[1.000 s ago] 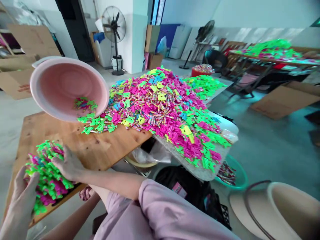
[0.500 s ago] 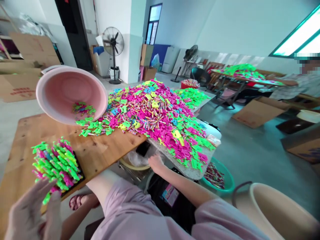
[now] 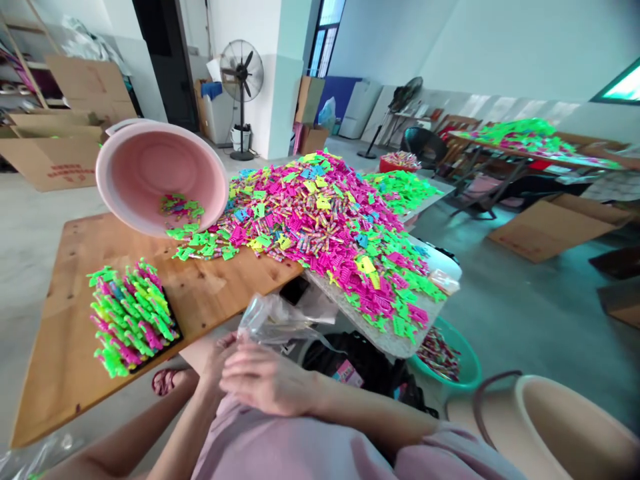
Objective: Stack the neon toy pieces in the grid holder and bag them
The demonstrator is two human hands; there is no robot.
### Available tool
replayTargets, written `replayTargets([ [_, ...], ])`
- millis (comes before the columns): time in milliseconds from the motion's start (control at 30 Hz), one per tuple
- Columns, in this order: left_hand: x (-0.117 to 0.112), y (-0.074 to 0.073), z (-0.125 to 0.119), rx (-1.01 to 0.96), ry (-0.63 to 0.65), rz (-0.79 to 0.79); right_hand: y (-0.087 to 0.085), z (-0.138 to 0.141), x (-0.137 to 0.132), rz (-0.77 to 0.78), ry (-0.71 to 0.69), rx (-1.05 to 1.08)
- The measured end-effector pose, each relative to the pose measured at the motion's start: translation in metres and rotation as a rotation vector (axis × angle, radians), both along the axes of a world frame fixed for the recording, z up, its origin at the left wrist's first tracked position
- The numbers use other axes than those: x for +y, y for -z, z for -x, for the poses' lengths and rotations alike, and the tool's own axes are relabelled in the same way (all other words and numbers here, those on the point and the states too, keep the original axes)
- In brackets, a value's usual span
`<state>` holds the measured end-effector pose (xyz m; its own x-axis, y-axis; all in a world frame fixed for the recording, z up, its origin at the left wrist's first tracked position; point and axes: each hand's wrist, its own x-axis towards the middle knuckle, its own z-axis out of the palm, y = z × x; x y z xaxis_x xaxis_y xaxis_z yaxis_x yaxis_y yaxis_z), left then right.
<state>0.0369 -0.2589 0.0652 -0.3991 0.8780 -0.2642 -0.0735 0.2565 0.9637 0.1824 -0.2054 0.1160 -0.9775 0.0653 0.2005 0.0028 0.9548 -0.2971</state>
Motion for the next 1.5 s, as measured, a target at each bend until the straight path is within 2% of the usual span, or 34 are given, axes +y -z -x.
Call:
replayTargets([
  [33, 0.001, -0.004, 0.004, -0.004, -0.044, -0.008, -0.006, -0.010, 0.011, 0.111, 0.180, 0.081],
  [100, 0.002, -0.011, 0.009, 0.077, -0.130, -0.043, -0.016, -0.031, 0.036, 0.367, 0.661, 0.248],
  [133, 0.003, -0.014, 0.010, 0.125, -0.166, -0.059, -0.018, -0.039, 0.047, 0.528, 0.797, 0.296],
  [167, 0.004, -0.016, 0.009, 0.176, -0.195, -0.074, -0.019, -0.045, 0.055, 0.697, 0.856, 0.302],
  [233, 0.007, -0.018, 0.005, 0.260, -0.238, -0.098, -0.017, -0.047, 0.059, 0.994, 0.792, 0.235],
  [267, 0.008, -0.018, 0.002, 0.311, -0.248, -0.112, -0.015, -0.044, 0.056, 1.077, 0.720, 0.194],
  [300, 0.010, -0.017, -0.001, 0.375, -0.247, -0.130, -0.012, -0.039, 0.051, 1.104, 0.661, 0.168],
  [367, 0.012, -0.015, -0.006, 0.512, -0.225, -0.170, -0.006, -0.024, 0.040, 1.028, 0.611, 0.176],
  [433, 0.014, -0.012, -0.007, 0.613, -0.203, -0.202, 0.000, -0.009, 0.032, 0.945, 0.645, 0.228],
  [467, 0.014, -0.010, -0.007, 0.634, -0.204, -0.209, 0.002, -0.003, 0.031, 0.968, 0.678, 0.252],
  [500, 0.014, -0.009, -0.007, 0.633, -0.213, -0.211, 0.004, 0.002, 0.032, 1.047, 0.713, 0.275],
  [567, 0.014, -0.006, -0.004, 0.641, -0.240, -0.211, 0.008, 0.007, 0.035, 1.322, 0.743, 0.316],
  [633, 0.013, -0.004, -0.001, 0.637, -0.275, -0.200, 0.009, 0.009, 0.040, 1.613, 0.701, 0.384],
  [700, 0.012, -0.002, 0.003, 0.617, -0.314, -0.184, 0.008, 0.007, 0.047, 1.778, 0.643, 0.467],
  [767, 0.011, -0.003, 0.009, 0.578, -0.339, -0.173, 0.008, 0.001, 0.059, 1.759, 0.663, 0.527],
  [800, 0.010, -0.005, 0.011, 0.553, -0.343, -0.172, 0.008, -0.003, 0.068, 1.677, 0.719, 0.561],
  [900, 0.008, -0.012, 0.021, 0.487, -0.344, -0.184, 0.011, -0.022, 0.101, 1.199, 0.997, 0.677],
  [967, 0.005, -0.015, 0.027, 0.451, -0.360, -0.194, 0.016, -0.034, 0.119, 0.930, 1.159, 0.613],
  [1000, 0.002, -0.015, 0.030, 0.437, -0.378, -0.200, 0.019, -0.039, 0.125, 0.907, 1.220, 0.518],
  [1033, -0.001, -0.014, 0.033, 0.431, -0.397, -0.208, 0.023, -0.043, 0.128, 0.981, 1.259, 0.397],
  [1067, -0.005, -0.012, 0.036, 0.436, -0.415, -0.217, 0.027, -0.046, 0.128, 1.134, 1.264, 0.265],
  [1133, -0.014, -0.008, 0.042, 0.493, -0.425, -0.231, 0.034, -0.048, 0.126, 1.517, 1.161, 0.070],
  [1167, -0.018, -0.005, 0.044, 0.541, -0.416, -0.237, 0.036, -0.049, 0.125, 1.668, 1.074, 0.057],
  [1233, -0.025, -0.001, 0.049, 0.638, -0.375, -0.257, 0.037, -0.052, 0.126, 1.849, 0.912, 0.148],
  [1300, -0.030, 0.003, 0.052, 0.729, -0.323, -0.289, 0.033, -0.055, 0.134, 1.944, 0.816, 0.233],
  [1367, -0.031, 0.007, 0.054, 0.826, -0.277, -0.337, 0.025, -0.060, 0.145, 2.014, 0.732, 0.182],
  [1433, -0.032, 0.013, 0.056, 0.942, -0.267, -0.403, 0.015, -0.065, 0.153, 2.011, 0.641, 0.070],
  [1500, -0.032, 0.022, 0.057, 1.061, -0.309, -0.469, 0.003, -0.071, 0.155, 1.951, 0.546, -0.020],
])
